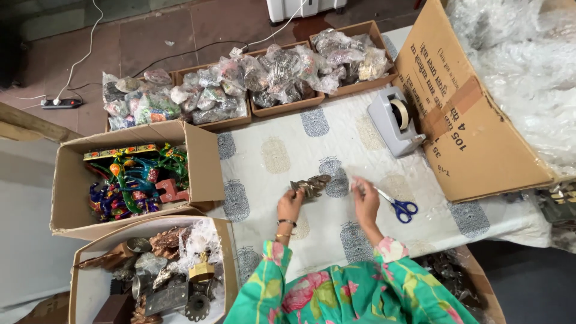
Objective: The person unwraps bubble wrap from decorative figurines, wipes a figurine with a cloth, and places bubble-wrapped items into a cardboard box, pressing bubble wrap around them. They handle items one at a time from trays on the table.
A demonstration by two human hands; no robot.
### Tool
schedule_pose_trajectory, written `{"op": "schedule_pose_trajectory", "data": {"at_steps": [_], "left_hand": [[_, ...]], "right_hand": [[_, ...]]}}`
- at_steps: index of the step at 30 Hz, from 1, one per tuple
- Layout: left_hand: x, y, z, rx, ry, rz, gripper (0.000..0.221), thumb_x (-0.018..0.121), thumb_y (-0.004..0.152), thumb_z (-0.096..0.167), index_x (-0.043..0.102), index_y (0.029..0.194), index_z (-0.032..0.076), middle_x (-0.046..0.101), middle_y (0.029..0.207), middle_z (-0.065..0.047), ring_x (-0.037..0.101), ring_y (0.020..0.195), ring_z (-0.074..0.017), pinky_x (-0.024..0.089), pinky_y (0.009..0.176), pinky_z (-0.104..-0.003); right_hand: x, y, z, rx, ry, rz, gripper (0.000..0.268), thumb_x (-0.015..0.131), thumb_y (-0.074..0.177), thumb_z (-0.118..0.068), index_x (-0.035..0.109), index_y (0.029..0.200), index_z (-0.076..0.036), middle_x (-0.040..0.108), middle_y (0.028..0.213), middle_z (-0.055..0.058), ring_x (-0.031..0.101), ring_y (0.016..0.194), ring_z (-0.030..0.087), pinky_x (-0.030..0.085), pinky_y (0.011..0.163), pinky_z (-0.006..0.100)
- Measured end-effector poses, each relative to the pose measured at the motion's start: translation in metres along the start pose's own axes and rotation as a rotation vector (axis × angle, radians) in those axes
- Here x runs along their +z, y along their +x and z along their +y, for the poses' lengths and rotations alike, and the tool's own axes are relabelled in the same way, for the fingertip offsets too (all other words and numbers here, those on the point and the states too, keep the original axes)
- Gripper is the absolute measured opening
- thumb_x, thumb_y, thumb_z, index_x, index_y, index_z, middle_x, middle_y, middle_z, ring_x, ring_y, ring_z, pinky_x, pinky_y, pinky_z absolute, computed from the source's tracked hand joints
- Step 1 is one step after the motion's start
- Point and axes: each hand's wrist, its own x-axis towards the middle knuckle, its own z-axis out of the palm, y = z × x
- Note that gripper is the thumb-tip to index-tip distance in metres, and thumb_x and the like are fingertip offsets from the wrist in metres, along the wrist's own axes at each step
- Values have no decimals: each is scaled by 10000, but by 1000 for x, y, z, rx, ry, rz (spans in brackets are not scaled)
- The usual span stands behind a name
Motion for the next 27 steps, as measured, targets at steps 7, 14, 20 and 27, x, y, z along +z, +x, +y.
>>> {"op": "schedule_pose_trajectory", "data": {"at_steps": [7, 14, 20, 27], "left_hand": [[24, -51, 6, 313, 126, 4, 364, 842, 739, 366, 759, 946, 77, 744, 1029, -114, 621, 1055, -340, 483, 875, -477], [25, -54, -7, 204, 199, -38, 405, 846, 736, 397, 764, 995, 97, 711, 1123, -71, 579, 1131, -331, 404, 975, -494], [4, -52, 6, 118, 148, -154, 527, 873, 690, 503, 751, 1025, 115, 710, 1085, -55, 617, 1092, -291, 448, 964, -452], [-14, -39, -1, 351, 21, -94, 906, 982, 570, 330, 528, 1319, 97, 609, 1247, -140, 599, 1162, -336, 515, 994, -452]], "right_hand": [[27, -29, -62, -593, 105, -95, 226, 647, 1011, -175, 722, 1217, -119, 708, 1216, 38, 612, 1050, 194, 526, 903, 350], [18, -40, -18, -952, -252, -142, 348, 670, 916, -82, 721, 1257, -130, 699, 1300, 24, 584, 1082, 248, 424, 975, 411], [5, -13, -23, -858, -362, -207, 387, 673, 858, -15, 730, 1216, -151, 724, 1178, 10, 636, 1041, 223, 441, 956, 414], [19, -44, -53, -879, -188, -217, 434, 682, 837, 17, 709, 1253, -103, 701, 1067, 3, 636, 1014, 242, 451, 941, 423]]}}
